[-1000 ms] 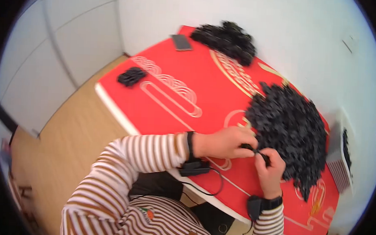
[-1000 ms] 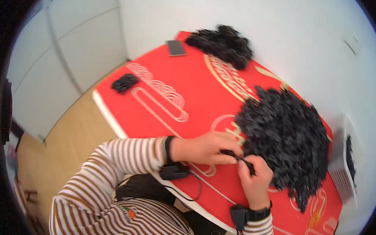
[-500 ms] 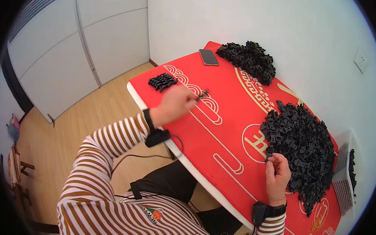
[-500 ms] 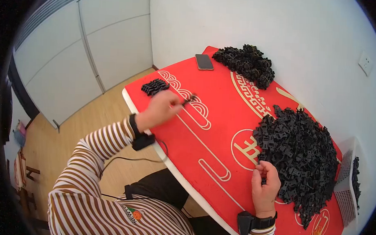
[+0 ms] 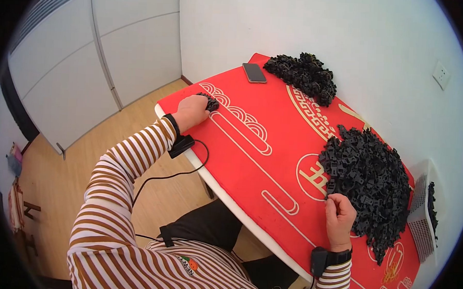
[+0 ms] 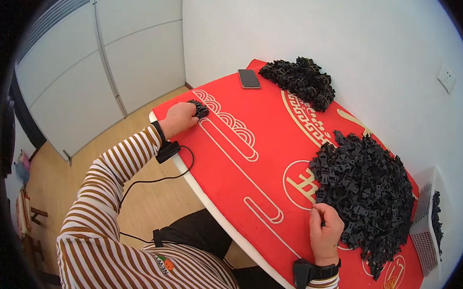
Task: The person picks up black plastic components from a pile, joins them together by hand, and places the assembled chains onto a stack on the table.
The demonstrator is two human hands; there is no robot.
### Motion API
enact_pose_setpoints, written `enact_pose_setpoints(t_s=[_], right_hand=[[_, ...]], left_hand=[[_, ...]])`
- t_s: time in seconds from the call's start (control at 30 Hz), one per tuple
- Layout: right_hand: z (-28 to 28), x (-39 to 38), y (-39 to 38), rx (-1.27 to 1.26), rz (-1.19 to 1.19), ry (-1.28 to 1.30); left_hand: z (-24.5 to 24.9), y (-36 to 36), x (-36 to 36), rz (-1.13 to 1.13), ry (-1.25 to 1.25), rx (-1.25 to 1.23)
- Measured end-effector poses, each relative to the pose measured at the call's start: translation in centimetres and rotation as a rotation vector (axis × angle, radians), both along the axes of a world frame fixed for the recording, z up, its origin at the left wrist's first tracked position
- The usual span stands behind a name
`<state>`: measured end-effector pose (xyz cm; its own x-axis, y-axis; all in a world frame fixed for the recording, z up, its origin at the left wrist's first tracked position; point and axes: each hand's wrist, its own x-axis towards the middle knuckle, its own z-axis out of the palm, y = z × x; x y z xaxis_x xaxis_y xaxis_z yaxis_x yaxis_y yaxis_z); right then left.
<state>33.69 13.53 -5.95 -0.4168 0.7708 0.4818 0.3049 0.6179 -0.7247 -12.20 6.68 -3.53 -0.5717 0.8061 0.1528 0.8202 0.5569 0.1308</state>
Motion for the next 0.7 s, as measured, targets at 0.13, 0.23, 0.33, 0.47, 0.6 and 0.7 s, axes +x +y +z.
enact_pose_setpoints(t_s=[0.13,0.23,0.33,0.47,0.6,0.7], right_hand=[[0.3,-0.1,-0.2,0.056,0.012,0.0],[0.7,-0.5,-0.4,0.109,0.029,-0.002],[0.8,-0.3,-0.4,0.218,0.013,-0.027],[1.7,-0.1,-0.5,0.188,0.029,-0.019],[0.8,0.0,0.0,0.239,0.066,0.022],[0.6,-0.1,0.1,0.265,0.069,0.067]], left_hand=[[-1.0,0.8,-0.5,-0.211,0.235,0.174],[-1.3,1.9,-1.4,-0.392,0.381,0.162],[-2.5,3.3,-3.1,-0.469,0.421,0.054],[-1.8,2.9,-3.4,-0.411,0.379,-0.097],[-1.5,1.9,-0.9,-0.398,0.384,0.136],[-2.8,4.2,-0.2,-0.647,0.422,0.347]])
